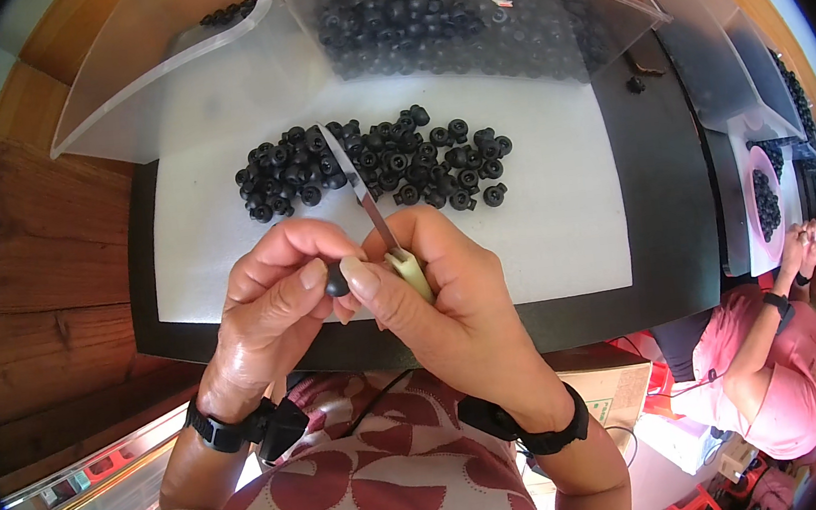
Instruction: Using a knife to trim excess material from small black rubber components and sorting them into bins.
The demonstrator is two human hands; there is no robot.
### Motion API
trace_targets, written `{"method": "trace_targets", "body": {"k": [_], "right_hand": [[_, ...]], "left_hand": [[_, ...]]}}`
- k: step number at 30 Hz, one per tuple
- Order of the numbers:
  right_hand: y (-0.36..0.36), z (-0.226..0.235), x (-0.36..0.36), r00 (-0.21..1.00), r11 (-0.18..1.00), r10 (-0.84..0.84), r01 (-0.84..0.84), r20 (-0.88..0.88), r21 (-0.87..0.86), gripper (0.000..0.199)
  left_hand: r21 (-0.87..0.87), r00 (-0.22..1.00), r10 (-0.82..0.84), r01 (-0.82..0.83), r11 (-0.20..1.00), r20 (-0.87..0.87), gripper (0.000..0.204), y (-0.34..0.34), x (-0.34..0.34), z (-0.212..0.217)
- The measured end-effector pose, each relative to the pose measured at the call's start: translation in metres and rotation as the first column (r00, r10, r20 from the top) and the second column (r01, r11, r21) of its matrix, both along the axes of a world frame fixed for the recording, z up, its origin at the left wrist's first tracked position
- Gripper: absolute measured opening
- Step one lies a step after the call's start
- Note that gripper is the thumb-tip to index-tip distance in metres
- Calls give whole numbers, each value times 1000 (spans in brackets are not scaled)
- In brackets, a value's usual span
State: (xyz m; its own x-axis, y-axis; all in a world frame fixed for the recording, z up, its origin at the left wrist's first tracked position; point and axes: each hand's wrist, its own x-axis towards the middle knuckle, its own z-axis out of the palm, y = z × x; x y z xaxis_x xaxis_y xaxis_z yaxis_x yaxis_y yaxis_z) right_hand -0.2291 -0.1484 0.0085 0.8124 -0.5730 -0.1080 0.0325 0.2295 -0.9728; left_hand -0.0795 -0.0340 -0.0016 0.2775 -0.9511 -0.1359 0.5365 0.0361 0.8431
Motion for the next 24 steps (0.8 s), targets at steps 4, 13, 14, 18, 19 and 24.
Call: {"method": "trace_targets", "body": {"k": [4, 13, 14, 18, 19, 24], "right_hand": [[-1, -5, -3, 999, 988, -5, -3, -51, -152, 20], [4, 4, -2, 998, 992, -21, 13, -58, -129, 23], [5, 7, -5, 999, 988, -4, -4, -49, -156, 24], [11, -3, -19, 996, 917, 8, -44, -91, -397, 29], [12, -2, -21, 995, 897, 1, -43, -96, -440, 29], [12, -6, -18, 993, 879, -64, 10, -97, -476, 30]], "left_hand": [[-84, 996, -29, 22, 996, -82, 21, -1, 4, -11], [-77, 992, -1, -9, 997, -130, 17, 1, 5, -10], [-86, 988, 0, -13, 996, -157, 19, 1, 6, -11], [-98, 976, 22, -45, 994, -218, 23, 1, 10, -14], [-94, 974, 33, -55, 994, -225, 24, 0, 11, -15], [-118, 979, -8, -16, 993, -202, 22, 1, 13, -18]]}}
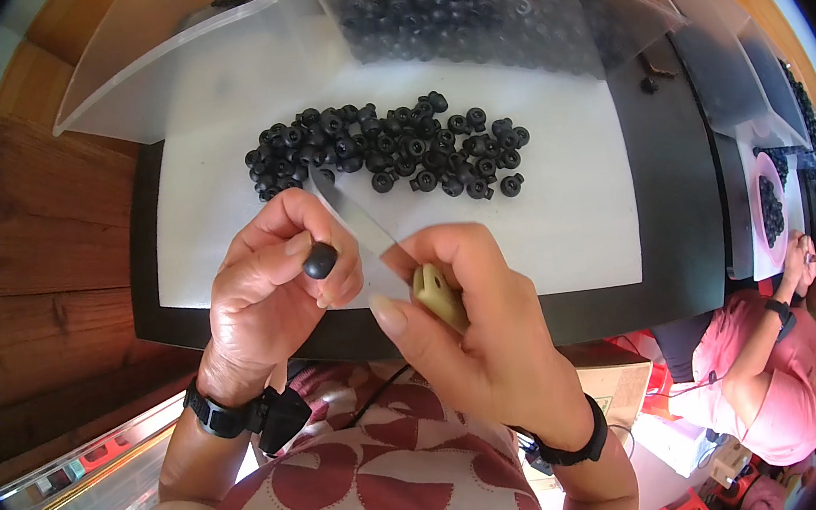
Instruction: Using a knife to trim excess material from small black rubber components and sorting them into bins.
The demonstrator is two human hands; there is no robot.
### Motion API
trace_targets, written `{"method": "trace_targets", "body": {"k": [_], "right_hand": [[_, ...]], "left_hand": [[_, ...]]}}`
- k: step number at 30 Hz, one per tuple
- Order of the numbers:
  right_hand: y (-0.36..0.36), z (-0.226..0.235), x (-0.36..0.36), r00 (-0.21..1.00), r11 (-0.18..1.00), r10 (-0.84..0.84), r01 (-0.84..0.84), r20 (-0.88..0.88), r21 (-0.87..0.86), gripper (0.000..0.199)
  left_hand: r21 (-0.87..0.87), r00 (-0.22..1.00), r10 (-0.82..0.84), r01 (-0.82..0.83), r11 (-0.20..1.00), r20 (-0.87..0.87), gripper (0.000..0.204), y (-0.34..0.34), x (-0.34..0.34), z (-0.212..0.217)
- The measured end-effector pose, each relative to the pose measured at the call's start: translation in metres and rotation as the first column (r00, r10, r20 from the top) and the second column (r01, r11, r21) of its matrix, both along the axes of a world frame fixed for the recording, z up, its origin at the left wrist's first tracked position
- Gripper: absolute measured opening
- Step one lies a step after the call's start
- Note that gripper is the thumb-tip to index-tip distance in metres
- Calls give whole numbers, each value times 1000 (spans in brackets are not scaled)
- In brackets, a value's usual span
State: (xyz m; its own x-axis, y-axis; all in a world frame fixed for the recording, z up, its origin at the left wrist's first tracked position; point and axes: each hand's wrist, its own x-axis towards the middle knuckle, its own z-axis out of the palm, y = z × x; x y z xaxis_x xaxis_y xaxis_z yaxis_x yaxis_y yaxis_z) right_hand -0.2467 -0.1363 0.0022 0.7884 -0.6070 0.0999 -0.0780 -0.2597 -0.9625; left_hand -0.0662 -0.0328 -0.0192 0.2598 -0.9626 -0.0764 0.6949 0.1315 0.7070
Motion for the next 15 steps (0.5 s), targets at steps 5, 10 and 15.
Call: {"method": "trace_targets", "body": {"k": [5, 10, 15], "right_hand": [[-1, 3, 23, 999, 991, 10, -14, 35, 132, 28], [2, 3, 32, 989, 977, 11, -41, 144, 209, 23], [-2, 8, 28, 997, 991, 51, -58, 62, 122, 22]], "left_hand": [[94, 999, 12, -17, 995, 53, 18, 2, -8, 10], [103, 1000, 20, -21, 994, 7, 18, 4, -9, 12], [123, 999, 35, -39, 992, 30, 22, 3, -10, 14]]}}
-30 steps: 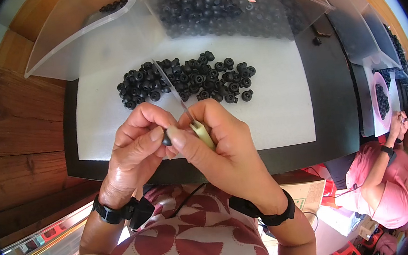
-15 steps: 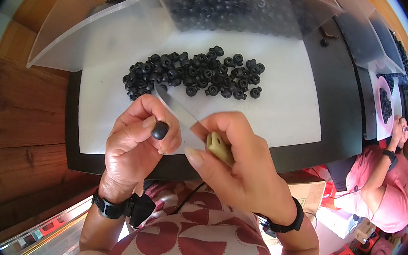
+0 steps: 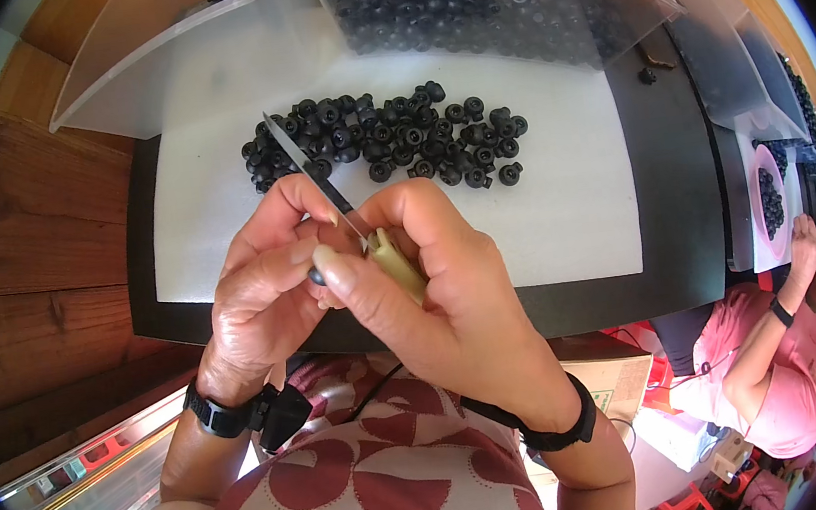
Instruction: Using a knife to trim excess material from small black rubber components and sorting them into bins.
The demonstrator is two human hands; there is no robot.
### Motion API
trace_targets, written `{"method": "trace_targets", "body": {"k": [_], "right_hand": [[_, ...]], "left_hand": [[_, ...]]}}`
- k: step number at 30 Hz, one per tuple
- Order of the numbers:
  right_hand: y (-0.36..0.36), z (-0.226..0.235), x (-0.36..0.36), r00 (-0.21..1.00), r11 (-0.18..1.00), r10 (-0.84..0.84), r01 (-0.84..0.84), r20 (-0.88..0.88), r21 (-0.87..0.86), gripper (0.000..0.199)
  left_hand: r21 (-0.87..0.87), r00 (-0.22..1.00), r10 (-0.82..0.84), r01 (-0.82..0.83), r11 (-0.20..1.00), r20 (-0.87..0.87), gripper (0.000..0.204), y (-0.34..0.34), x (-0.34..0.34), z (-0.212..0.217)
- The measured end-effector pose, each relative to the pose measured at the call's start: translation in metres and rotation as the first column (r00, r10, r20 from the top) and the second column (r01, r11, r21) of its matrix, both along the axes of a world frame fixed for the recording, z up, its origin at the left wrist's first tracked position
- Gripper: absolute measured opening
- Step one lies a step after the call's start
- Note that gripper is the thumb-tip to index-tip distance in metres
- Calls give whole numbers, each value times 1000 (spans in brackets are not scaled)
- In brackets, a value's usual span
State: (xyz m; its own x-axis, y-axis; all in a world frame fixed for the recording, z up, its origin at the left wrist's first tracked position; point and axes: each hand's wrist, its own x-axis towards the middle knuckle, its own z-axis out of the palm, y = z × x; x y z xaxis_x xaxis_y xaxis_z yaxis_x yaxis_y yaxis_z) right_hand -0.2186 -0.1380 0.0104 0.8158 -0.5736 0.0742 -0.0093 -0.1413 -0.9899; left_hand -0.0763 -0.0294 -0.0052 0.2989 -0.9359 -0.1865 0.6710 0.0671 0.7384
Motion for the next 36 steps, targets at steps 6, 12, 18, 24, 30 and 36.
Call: {"method": "trace_targets", "body": {"k": [6, 12, 18, 24, 30, 36], "right_hand": [[4, -3, 3, 997, 994, -29, 21, 72, 110, 25], [7, 9, -24, 990, 984, 61, -81, -129, -159, 23], [11, -1, -34, 995, 925, 91, -103, -50, -367, 25], [13, -3, -36, 996, 890, 82, -94, -45, -446, 30], [14, -3, -38, 996, 879, 65, -85, -58, -469, 31], [16, -5, -39, 997, 881, 63, -78, -48, -466, 30]], "left_hand": [[-5, 1000, -3, 3, 1000, -16, 23, -1, 0, 1], [-154, 1000, -6, 4, 988, -9, 25, -1, 9, -12], [-93, 994, 81, -74, 993, 74, 30, -1, 9, -18], [-114, 998, 29, -24, 993, 50, 34, 2, 13, -18], [-123, 994, 51, -40, 992, 94, 33, 3, 11, -19], [-104, 991, 65, -53, 993, 118, 34, 4, 10, -18]]}}
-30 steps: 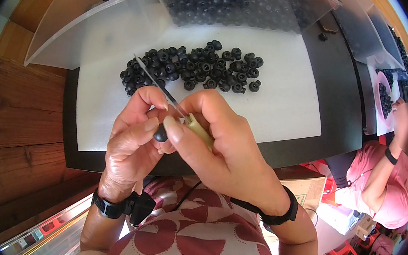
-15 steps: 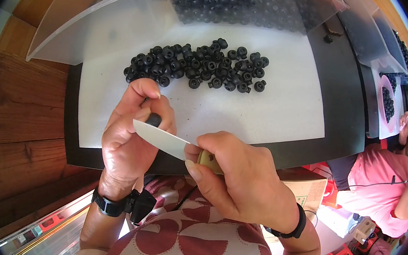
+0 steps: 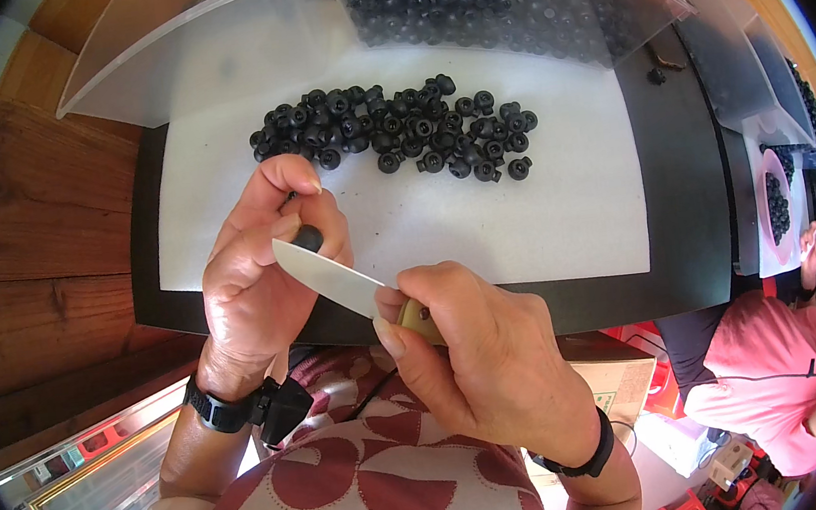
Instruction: Using a knife to trim excess material from small black rubber components and sorting them into bins.
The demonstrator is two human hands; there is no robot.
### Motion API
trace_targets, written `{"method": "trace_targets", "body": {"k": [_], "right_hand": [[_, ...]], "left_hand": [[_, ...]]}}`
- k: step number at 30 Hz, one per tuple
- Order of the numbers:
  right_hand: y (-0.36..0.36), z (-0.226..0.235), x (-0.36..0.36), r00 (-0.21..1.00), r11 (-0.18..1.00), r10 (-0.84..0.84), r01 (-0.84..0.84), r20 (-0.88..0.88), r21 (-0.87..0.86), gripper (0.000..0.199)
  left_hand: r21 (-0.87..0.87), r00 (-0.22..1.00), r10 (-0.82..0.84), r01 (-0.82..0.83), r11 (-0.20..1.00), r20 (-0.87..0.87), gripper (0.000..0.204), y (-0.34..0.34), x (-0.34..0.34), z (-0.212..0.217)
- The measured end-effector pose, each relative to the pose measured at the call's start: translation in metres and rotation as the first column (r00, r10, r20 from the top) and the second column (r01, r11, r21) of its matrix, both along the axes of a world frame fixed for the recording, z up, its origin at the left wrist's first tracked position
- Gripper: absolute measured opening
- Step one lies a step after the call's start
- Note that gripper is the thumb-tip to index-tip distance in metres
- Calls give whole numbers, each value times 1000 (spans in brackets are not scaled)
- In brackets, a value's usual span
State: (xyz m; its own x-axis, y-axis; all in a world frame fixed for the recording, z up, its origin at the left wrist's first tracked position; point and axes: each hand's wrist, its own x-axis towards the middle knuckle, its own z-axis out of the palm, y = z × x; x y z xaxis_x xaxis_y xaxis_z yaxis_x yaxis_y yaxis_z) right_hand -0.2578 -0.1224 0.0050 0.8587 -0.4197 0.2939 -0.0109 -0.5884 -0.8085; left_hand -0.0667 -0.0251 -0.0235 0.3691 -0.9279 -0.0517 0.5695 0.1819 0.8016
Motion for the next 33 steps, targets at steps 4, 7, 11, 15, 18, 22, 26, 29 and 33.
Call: {"method": "trace_targets", "body": {"k": [4, 7, 11, 15, 18, 22, 26, 29, 33], "right_hand": [[0, 0, 0, 1000, 1000, -10, 10, -5, -23, 29], [0, -1, 0, 1000, 999, -16, 16, -7, -28, 29], [0, -2, 0, 1000, 999, -22, 22, -2, -29, 29], [0, -3, 1, 999, 999, -33, 33, -1, -27, 29], [-1, -2, 2, 1000, 999, -26, 26, -6, -20, 28], [-2, -4, 2, 999, 999, -40, 40, 9, -26, 28], [-2, -2, 2, 998, 995, -47, 44, 32, 94, 22], [-5, 0, 2, 996, 946, -84, 79, 3, 314, 20], [-7, 3, 21, 989, 797, -134, 75, 55, 599, 22]], "left_hand": [[-44, 999, -33, 31, 999, -40, 33, 2, 2, -2], [-29, 1000, -10, 10, 1000, -21, 33, 2, 1, 0], [-15, 1000, 6, -6, 1000, -1, 33, 2, 1, 2], [-32, 1000, 12, -13, 999, -5, 33, 2, 1, -1], [10, 997, 70, -71, 997, 37, 35, 0, -1, 1], [33, 993, 110, -111, 993, 34, 39, -2, -4, 4], [3, 994, 103, -103, 995, -22, 39, -3, -5, 2], [-55, 997, 49, -52, 997, -67, 35, -4, -5, 2], [-75, 997, -25, 20, 997, -75, 28, -4, -8, 4]]}}
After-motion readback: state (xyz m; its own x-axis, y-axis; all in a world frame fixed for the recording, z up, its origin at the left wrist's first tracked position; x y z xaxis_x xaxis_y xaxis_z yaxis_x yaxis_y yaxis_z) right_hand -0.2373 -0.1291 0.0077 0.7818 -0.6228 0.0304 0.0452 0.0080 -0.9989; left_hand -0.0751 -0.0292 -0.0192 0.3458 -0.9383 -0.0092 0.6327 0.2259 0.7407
